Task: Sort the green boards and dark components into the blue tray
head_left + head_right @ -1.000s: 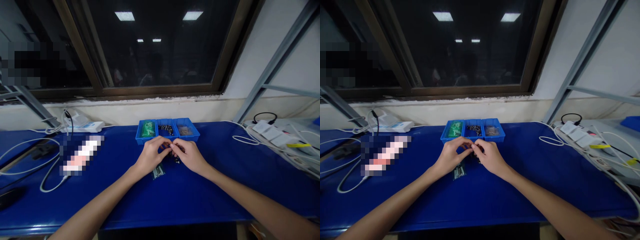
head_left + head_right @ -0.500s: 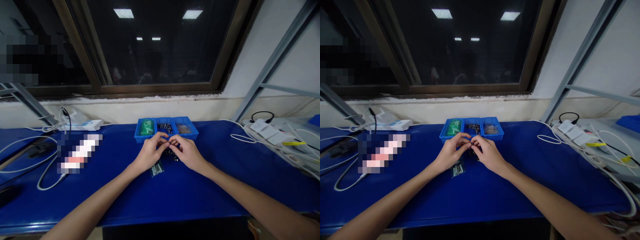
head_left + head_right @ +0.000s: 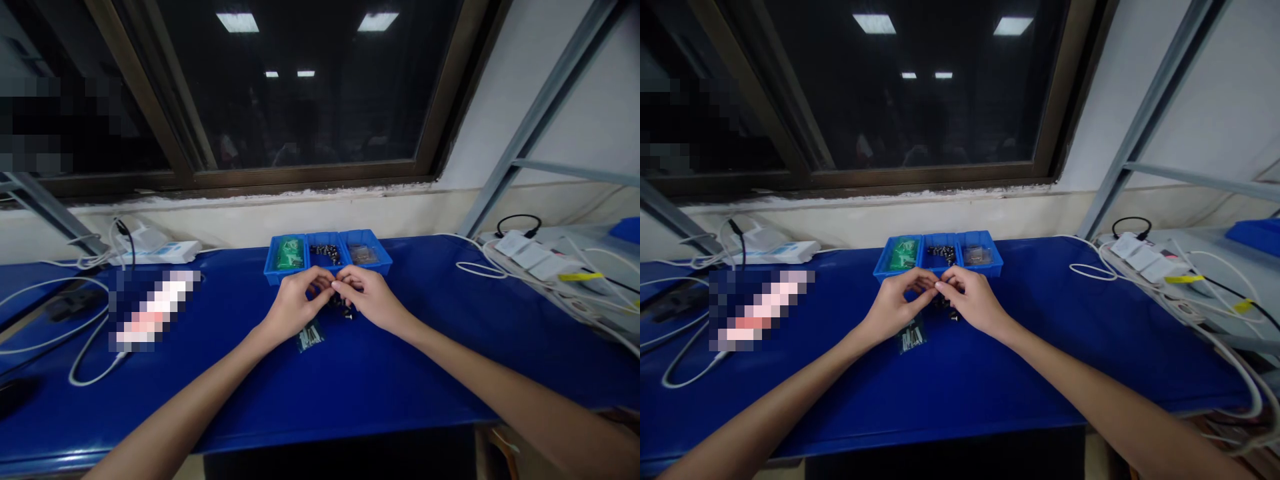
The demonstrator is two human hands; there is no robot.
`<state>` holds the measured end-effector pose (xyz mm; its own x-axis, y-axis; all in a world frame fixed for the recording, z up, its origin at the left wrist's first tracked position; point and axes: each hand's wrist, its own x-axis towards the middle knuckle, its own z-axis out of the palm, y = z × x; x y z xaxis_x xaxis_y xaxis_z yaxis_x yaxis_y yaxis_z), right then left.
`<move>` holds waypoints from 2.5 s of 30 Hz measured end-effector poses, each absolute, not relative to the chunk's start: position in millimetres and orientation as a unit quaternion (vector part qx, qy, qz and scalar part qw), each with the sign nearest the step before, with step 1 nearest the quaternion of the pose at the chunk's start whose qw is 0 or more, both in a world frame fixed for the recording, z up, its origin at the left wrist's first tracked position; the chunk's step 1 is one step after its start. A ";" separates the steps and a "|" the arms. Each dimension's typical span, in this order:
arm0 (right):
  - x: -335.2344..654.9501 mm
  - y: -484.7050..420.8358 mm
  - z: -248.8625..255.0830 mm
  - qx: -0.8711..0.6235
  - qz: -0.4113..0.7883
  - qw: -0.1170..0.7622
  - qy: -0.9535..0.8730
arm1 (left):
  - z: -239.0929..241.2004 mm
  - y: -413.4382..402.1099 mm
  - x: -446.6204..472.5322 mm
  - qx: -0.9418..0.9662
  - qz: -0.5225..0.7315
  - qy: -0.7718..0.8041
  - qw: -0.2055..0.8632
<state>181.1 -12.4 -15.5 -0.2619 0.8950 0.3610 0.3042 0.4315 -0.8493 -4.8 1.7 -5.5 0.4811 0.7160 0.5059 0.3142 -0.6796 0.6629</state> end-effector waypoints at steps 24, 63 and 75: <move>186.3 -15.7 -4.7 -0.420 0.290 0.411 -0.755 | -0.6 -1.1 -8.2 0.868 0.334 0.315 0.187; 196.9 -13.3 -9.1 -0.452 -0.022 0.144 -0.880 | -7.5 7.1 -19.8 0.925 0.117 0.359 0.037; 193.0 -14.4 -18.3 -0.436 0.047 0.178 -0.881 | -14.0 12.3 -15.4 0.928 0.142 0.338 0.062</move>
<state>193.0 -14.4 -18.3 -0.5566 0.7851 0.2718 0.7516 0.6152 -0.2380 -15.4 12.3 -14.0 0.7316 0.6451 0.2206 0.6097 -0.7639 0.2115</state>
